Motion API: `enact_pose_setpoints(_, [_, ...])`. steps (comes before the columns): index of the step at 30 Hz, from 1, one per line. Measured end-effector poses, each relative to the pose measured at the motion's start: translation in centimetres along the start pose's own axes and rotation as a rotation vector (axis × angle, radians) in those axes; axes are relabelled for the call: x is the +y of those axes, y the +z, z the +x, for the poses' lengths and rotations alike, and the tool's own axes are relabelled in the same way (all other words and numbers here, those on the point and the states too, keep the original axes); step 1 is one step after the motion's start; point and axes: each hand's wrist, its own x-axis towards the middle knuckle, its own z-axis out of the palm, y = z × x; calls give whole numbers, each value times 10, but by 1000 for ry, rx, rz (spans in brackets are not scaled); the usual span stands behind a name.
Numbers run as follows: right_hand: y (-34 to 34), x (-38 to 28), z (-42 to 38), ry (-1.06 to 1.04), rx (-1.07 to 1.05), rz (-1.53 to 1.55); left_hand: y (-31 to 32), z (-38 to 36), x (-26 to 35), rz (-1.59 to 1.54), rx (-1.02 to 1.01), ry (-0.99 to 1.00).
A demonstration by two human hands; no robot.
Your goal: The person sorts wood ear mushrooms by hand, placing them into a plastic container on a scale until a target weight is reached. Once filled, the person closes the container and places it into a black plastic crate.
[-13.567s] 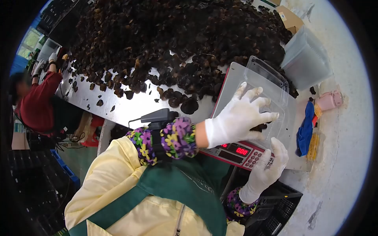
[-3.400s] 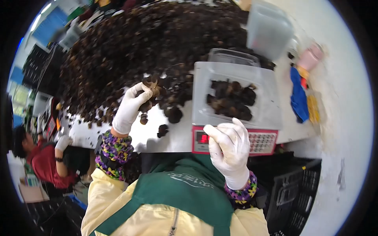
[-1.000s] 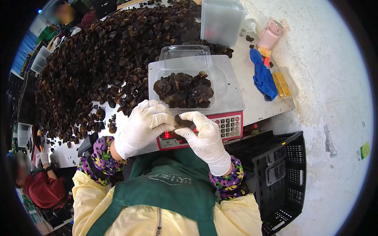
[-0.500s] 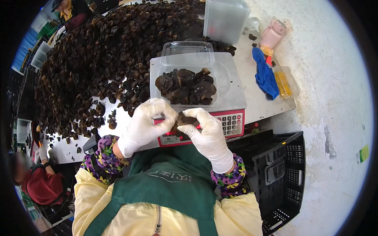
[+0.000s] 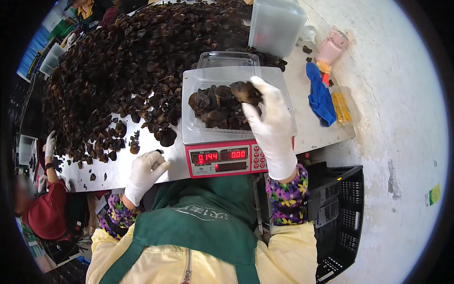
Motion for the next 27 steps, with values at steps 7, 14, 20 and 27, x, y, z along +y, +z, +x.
enact_pose_setpoints(7, [0,19,-2,-105,-33,-187,-10,-30,-15,-247,-15,-295])
enact_pose_setpoints(14, [-21,26,-9,-114,-14,-316,-15,7,5,-409,183,-155])
enact_pose_setpoints(20, [-27,24,-21,-89,-31,-341,-10,54,26,-353,328,35])
enact_pose_setpoints(27, [-22,31,-42,50,-22,-329,14,105,56,80,448,195])
